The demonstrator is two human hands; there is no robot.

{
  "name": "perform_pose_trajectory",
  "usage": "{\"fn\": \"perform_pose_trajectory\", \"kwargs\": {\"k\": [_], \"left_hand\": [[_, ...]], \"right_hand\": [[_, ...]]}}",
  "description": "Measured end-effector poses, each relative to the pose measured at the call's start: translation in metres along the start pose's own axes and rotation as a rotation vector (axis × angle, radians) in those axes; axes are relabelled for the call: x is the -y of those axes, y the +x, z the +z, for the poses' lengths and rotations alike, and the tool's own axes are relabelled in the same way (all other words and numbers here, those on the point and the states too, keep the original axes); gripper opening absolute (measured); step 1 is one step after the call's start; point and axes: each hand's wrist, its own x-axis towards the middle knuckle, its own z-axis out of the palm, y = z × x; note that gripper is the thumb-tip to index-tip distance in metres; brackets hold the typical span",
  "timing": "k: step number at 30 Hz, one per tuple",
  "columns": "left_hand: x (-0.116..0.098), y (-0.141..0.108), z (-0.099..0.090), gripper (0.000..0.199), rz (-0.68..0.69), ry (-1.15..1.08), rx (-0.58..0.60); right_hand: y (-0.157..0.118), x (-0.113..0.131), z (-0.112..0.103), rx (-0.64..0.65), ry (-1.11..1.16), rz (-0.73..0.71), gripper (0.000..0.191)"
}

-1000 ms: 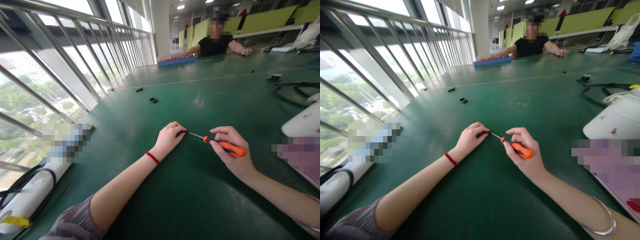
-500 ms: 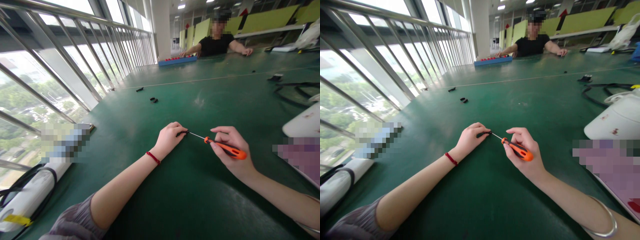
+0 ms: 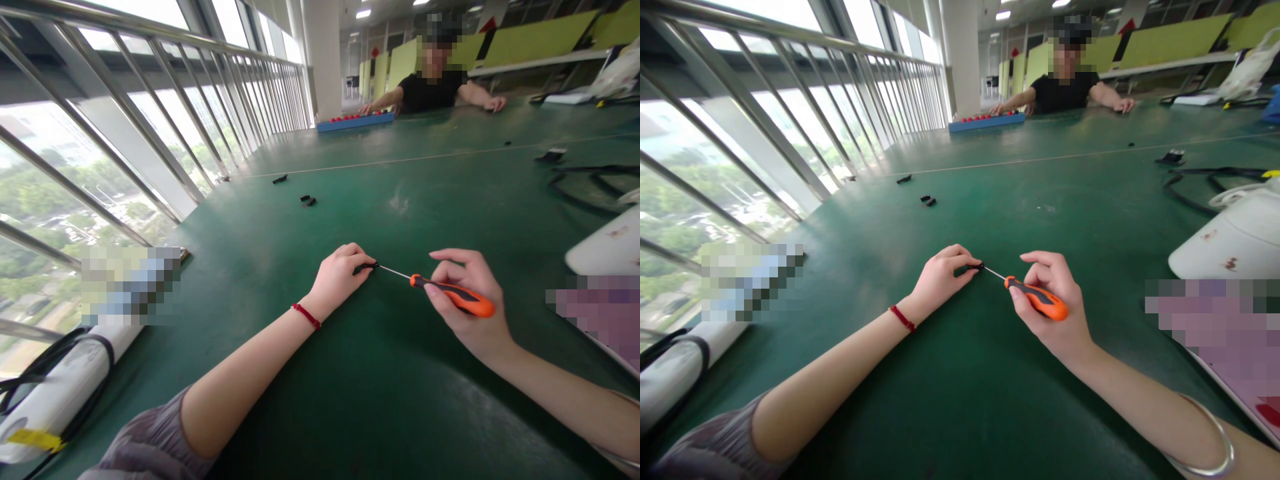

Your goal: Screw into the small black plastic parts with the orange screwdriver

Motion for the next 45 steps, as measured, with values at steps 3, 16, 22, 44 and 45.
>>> {"fn": "perform_pose_trajectory", "kwargs": {"k": [3, 16, 22, 44, 45], "left_hand": [[0.000, 0.000, 0.000, 0.017, 0.004, -0.006, 0.002], [-0.001, 0.001, -0.001, 0.011, -0.009, 0.005, 0.001], [-0.001, 0.001, -0.001, 0.012, -0.030, -0.003, 0.003], [0.000, 0.001, -0.001, 0.011, -0.020, -0.020, 0.000], [0.000, 0.001, -0.001, 0.012, -0.019, -0.021, 0.001]], "right_hand": [[-0.001, 0.003, -0.001, 0.027, -0.083, -0.005, 0.014], [0.000, 0.000, -0.001, 0.039, -0.052, -0.006, 0.016], [-0.001, -0.003, 0.000, -0.037, -0.057, -0.028, 0.023], [0.000, -0.002, -0.001, 0.033, -0.100, -0.020, 0.018], [0.000, 0.000, -0.001, 0.030, -0.116, -0.016, 0.016]]}}
